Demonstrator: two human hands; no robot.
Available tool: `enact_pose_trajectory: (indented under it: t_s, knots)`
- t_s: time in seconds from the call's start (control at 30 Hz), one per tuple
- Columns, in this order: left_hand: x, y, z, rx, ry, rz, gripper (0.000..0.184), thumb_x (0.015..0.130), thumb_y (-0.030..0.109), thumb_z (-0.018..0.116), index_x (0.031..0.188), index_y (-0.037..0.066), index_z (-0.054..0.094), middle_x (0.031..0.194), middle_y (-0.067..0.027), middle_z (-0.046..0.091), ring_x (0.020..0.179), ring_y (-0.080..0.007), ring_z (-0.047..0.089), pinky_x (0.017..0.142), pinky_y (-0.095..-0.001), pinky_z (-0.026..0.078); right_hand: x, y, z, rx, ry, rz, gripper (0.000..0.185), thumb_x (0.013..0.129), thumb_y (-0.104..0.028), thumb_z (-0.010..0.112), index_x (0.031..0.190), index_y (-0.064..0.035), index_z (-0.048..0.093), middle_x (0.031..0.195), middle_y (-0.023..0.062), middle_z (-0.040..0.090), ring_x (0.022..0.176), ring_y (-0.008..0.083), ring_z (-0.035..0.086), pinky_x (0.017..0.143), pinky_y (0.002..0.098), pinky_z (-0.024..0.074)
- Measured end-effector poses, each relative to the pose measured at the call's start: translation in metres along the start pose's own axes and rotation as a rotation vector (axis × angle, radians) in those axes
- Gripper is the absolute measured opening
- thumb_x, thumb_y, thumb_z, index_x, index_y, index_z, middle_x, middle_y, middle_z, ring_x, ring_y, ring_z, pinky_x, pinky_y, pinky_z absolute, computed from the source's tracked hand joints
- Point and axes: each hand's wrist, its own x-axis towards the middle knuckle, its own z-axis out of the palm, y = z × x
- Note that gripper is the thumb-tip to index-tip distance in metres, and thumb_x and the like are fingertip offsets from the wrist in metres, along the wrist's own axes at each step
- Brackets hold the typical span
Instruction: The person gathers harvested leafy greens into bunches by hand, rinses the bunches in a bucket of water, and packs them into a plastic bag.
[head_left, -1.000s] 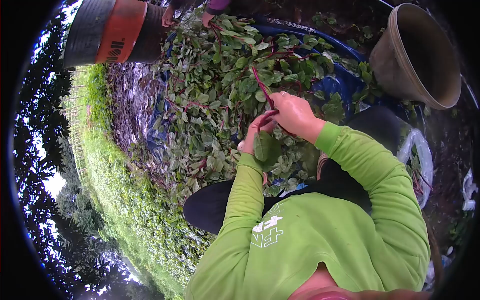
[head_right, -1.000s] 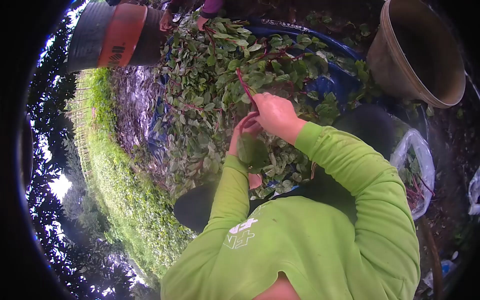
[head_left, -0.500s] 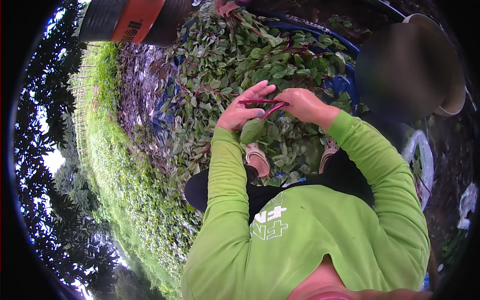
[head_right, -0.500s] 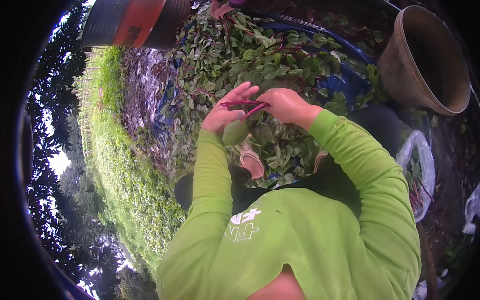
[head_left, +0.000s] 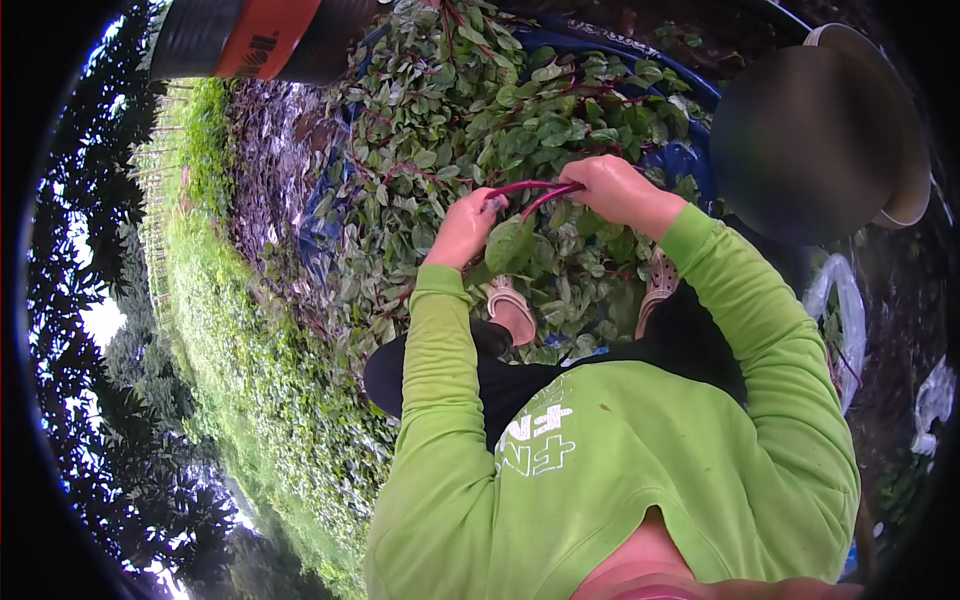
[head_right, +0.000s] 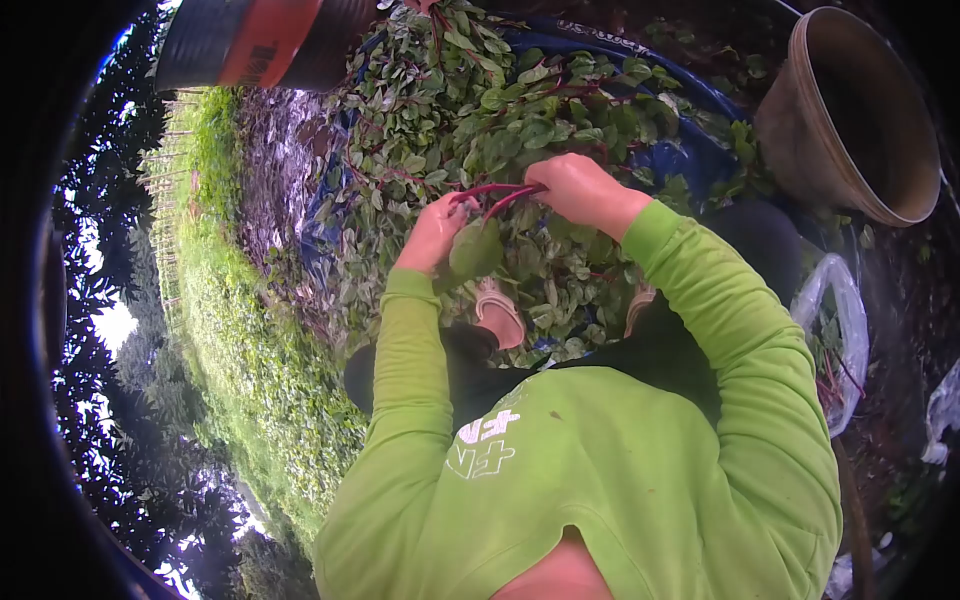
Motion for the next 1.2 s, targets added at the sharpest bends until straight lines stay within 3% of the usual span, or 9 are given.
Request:
enact_pose_trajectory:
  t_s: [0.07,0.23,0.33,0.4,0.5,0.8,0.87,1.03,1.2]
  knots:
    - [-0.008,-0.049,-0.024,0.293,0.216,-0.085,0.021,0.098,0.017,0.053,0.107,0.006,0.069,0.091,-0.0206,0.069,0.092,-0.0356,0.068,0.081,-0.0435,0.051,0.000,0.002,-0.007,-0.018,0.041,0.021,0.023,0.083,-0.013,0.073,0.105,-0.0071,0.070,0.088,0.0161,0.071,0.087,0.0386,0.067,0.076,0.0462,0.0521]
    - [-0.044,-0.045,-0.024,0.842,0.199,-0.618,0.083,0.089,0.028,0.071,0.159,0.024,0.026,0.160,-0.0192,0.033,0.146,-0.0457,0.030,0.113,-0.0631,0.030,-0.001,-0.009,-0.004,0.022,0.000,0.003,0.019,0.082,-0.014,0.074,0.099,-0.0063,0.068,0.086,0.0160,0.070,0.084,0.0390,0.066,0.074,0.0477,0.0515]
    - [-0.022,-0.044,0.005,0.232,0.067,0.087,0.063,0.092,0.017,0.066,0.152,0.023,0.046,0.164,-0.0113,0.030,0.154,-0.0382,0.016,0.123,-0.0501,0.016,-0.003,-0.016,0.019,0.005,-0.036,-0.051,0.016,0.082,-0.014,0.074,0.094,-0.0057,0.066,0.085,0.0161,0.070,0.084,0.0393,0.066,0.074,0.0485,0.0510]
    - [-0.014,-0.023,0.026,-0.446,-0.273,0.098,0.047,0.093,0.005,0.060,0.140,0.011,0.060,0.156,-0.0015,0.046,0.155,-0.0217,0.016,0.124,-0.0373,0.018,-0.006,-0.018,0.029,-0.019,-0.026,-0.107,0.014,0.082,-0.013,0.072,0.092,-0.0049,0.065,0.083,0.0173,0.069,0.084,0.0405,0.066,0.073,0.0495,0.0506]
    - [-0.026,-0.004,0.068,-0.857,-0.250,-0.094,0.037,0.096,0.005,0.059,0.132,0.009,0.066,0.133,-0.0040,0.065,0.118,-0.0157,0.059,0.101,-0.0271,0.044,-0.010,-0.014,0.041,-0.103,-0.012,-0.099,0.013,0.082,-0.012,0.070,0.091,-0.0042,0.065,0.081,0.0187,0.069,0.083,0.0418,0.066,0.071,0.0502,0.0503]
    - [-0.046,-0.053,0.074,0.331,0.394,0.118,0.020,0.092,0.011,0.066,0.108,0.003,0.074,0.094,-0.0127,0.070,0.092,-0.0290,0.065,0.085,-0.0423,0.049,-0.016,-0.020,0.044,-0.143,-0.157,-0.200,0.009,0.081,-0.011,0.067,0.085,-0.0039,0.064,0.077,0.0199,0.067,0.079,0.0416,0.067,0.068,0.0502,0.0508]
    - [-0.065,-0.074,0.068,0.608,0.379,-0.082,0.034,0.089,0.013,0.064,0.123,0.005,0.067,0.125,-0.0194,0.063,0.126,-0.0389,0.052,0.109,-0.0531,0.037,-0.019,-0.021,0.043,-0.144,-0.140,-0.198,0.009,0.081,-0.013,0.067,0.085,-0.0053,0.065,0.077,0.0191,0.067,0.078,0.0411,0.067,0.068,0.0500,0.0524]
    - [-0.056,0.013,0.060,-0.782,-0.116,-0.109,0.050,0.110,0.033,0.039,0.133,-0.006,0.060,0.133,-0.0170,0.063,0.128,-0.0222,0.054,0.113,-0.0365,0.034,-0.019,-0.025,0.048,-0.367,-0.021,-0.097,0.010,0.078,-0.018,0.069,0.079,-0.0085,0.074,0.076,0.0124,0.072,0.074,0.0329,0.072,0.062,0.0435,0.0581]
    - [-0.021,0.009,0.069,-0.872,-0.137,-0.258,0.053,0.105,0.037,0.052,0.140,-0.002,0.051,0.128,-0.0122,0.063,0.116,-0.0213,0.056,0.103,-0.0387,0.035,0.014,-0.021,0.091,-0.506,0.039,0.009,0.017,0.081,-0.023,0.070,0.091,-0.0140,0.080,0.092,0.0040,0.076,0.087,0.0243,0.073,0.069,0.0410,0.0580]
